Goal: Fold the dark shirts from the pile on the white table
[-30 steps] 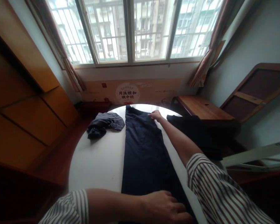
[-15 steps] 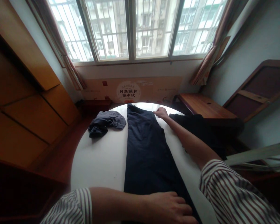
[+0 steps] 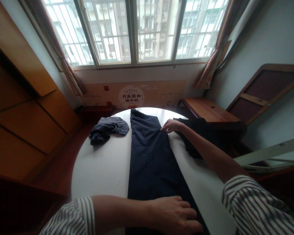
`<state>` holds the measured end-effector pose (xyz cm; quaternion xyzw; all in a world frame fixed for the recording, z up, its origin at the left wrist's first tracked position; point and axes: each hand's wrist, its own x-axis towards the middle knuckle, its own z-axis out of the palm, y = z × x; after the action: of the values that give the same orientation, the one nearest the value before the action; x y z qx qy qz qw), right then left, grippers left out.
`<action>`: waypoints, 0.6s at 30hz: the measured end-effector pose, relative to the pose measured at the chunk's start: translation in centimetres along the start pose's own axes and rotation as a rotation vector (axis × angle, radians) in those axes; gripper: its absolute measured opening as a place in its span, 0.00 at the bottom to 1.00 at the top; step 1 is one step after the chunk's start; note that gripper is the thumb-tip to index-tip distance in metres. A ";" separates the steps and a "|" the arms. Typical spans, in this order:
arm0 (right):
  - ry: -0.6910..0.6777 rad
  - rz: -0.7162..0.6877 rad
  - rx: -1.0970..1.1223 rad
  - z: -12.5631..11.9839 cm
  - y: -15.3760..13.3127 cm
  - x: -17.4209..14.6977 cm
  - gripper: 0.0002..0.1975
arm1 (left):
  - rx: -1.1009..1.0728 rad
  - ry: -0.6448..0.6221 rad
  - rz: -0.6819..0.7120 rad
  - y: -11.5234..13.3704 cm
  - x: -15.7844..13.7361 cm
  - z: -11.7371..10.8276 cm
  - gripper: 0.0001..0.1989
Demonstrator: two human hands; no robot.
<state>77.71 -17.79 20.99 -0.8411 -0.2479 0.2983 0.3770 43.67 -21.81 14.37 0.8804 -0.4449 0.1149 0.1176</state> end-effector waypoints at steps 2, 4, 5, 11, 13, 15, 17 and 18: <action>0.050 0.004 -0.005 0.2 -0.3 1.4 0.18 | -0.002 -0.016 -0.011 0.0 0.1 0.1 0.11; 0.122 -0.004 -0.011 0.7 -0.8 3.1 0.18 | -0.002 -0.035 -0.012 0.1 0.1 0.1 0.11; 0.157 -0.007 -0.015 1.0 -1.0 4.0 0.18 | 0.002 -0.042 -0.011 0.0 0.1 0.0 0.11; 0.260 -0.018 -0.035 3.0 -1.9 8.5 0.13 | 0.046 -0.042 0.034 -0.3 0.0 -0.7 0.13; 0.286 -0.039 -0.037 3.1 -1.9 9.6 0.13 | 0.056 -0.039 0.056 -0.5 -0.1 -0.8 0.13; 0.315 -0.059 -0.048 2.9 -1.8 10.5 0.15 | 0.072 -0.037 0.079 -0.6 -0.1 -0.8 0.14; 0.333 -0.069 -0.076 2.6 -1.5 11.0 0.16 | 0.090 -0.033 0.098 -0.6 -0.2 -0.6 0.15; 0.341 -0.073 -0.098 2.4 -1.4 11.1 0.16 | 0.101 -0.032 0.105 -0.7 -0.2 -0.5 0.16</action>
<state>83.53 -8.63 17.31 -0.8873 -0.2247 0.1250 0.3828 44.06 -21.14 14.69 0.8622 -0.4862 0.1291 0.0599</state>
